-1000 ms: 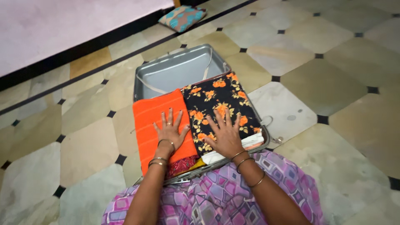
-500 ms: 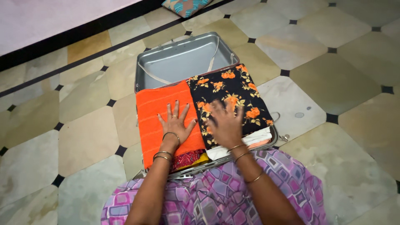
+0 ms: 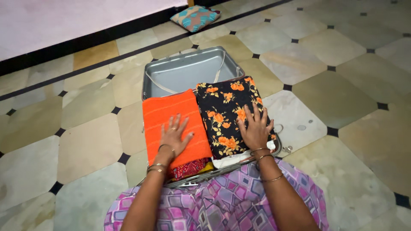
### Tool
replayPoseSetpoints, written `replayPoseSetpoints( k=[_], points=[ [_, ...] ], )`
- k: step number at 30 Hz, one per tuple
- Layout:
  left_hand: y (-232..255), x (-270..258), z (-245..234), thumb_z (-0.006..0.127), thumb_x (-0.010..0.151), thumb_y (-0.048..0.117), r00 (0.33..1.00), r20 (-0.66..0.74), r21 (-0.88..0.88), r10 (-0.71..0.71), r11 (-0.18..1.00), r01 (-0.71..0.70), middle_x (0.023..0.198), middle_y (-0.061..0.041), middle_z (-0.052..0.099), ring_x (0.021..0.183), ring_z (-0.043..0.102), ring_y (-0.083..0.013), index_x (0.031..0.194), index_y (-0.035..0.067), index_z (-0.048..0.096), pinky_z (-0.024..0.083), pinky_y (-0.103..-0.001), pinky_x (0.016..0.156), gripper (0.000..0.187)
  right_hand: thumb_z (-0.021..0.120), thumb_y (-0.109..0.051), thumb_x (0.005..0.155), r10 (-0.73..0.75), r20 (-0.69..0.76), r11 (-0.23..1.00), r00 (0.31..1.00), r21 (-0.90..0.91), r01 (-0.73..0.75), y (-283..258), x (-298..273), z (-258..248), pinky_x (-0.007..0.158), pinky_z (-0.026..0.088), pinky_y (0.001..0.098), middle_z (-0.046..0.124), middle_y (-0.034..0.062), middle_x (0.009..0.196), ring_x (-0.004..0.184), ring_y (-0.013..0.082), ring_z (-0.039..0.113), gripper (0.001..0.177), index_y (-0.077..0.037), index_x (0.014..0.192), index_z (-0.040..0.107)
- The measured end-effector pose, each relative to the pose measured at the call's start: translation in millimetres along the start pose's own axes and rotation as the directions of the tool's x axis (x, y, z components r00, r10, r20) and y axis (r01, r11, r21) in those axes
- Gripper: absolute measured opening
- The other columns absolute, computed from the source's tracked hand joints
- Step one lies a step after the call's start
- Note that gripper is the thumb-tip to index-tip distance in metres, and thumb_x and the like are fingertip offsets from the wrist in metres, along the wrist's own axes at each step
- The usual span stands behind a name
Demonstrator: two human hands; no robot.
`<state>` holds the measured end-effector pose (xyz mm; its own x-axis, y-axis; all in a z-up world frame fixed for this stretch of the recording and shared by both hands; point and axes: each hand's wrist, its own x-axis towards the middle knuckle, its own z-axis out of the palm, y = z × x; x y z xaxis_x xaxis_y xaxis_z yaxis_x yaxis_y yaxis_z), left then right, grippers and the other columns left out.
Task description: The person sits on the floor and packs folded clothes into an open suitcase. They arrange white and floral-patterned garments, secure them with a strap, and then add an orange folded cloth on top.
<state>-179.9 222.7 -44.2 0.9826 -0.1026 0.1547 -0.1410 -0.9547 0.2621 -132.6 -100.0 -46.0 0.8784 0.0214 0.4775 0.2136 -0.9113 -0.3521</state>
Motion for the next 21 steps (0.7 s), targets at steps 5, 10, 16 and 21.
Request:
replayPoseSetpoints(
  k=[5,10,16,21],
  points=[
    [-17.2,-49.0,-27.5,0.042,0.095,0.065,0.922,0.12,0.127,-0.367,0.927,0.352,0.174,-0.001,0.004,0.159,-0.003,-0.0346,0.162,0.037,0.02,0.01,-0.07,0.118,0.076,0.06,-0.057,0.089,-0.098,0.063,0.983,0.993,-0.147,0.107,-17.0,-1.1,-7.6,0.105,0.019,0.0804,0.036,0.0103,0.161,0.147,0.0494,0.025,0.07,-0.029,0.152,0.047],
    [-20.5,-65.6,-13.1,0.052,0.092,0.066,0.914,-0.049,0.0,-0.402,0.915,0.403,0.173,-0.006,0.009,0.157,0.003,-0.0461,0.159,0.036,0.029,0.03,-0.055,0.119,0.077,0.053,-0.063,0.092,-0.157,0.21,0.955,0.965,-0.218,0.203,-30.8,19.9,-4.2,0.107,0.017,0.0804,0.032,0.0104,0.163,0.146,0.054,0.021,0.073,-0.029,0.156,0.04],
    [-50.8,-51.4,14.7,0.071,0.083,0.058,0.865,-0.31,-0.338,-0.394,0.896,0.287,0.167,-0.028,0.011,0.151,0.016,-0.0481,0.16,0.013,0.026,0.03,-0.051,0.117,0.1,0.043,-0.066,0.096,-0.239,0.307,0.921,0.921,-0.23,0.315,-42.2,45.1,23.4,0.109,0.01,0.0808,0.028,0.0119,0.165,0.149,0.0504,0.02,0.075,-0.027,0.159,0.034],
    [-86.1,-33.5,23.4,0.079,0.079,0.052,0.845,-0.299,-0.505,-0.444,0.825,0.254,0.165,-0.031,0.018,0.152,0.024,-0.0467,0.161,0.013,0.028,0.031,-0.047,0.12,0.104,0.036,-0.074,0.095,-0.222,0.465,0.927,0.857,-0.172,0.334,-67.4,69.8,58.9,0.114,0.003,0.0772,0.021,0.0089,0.169,0.153,0.0484,0.014,0.079,-0.031,0.16,0.028]
  ],
)
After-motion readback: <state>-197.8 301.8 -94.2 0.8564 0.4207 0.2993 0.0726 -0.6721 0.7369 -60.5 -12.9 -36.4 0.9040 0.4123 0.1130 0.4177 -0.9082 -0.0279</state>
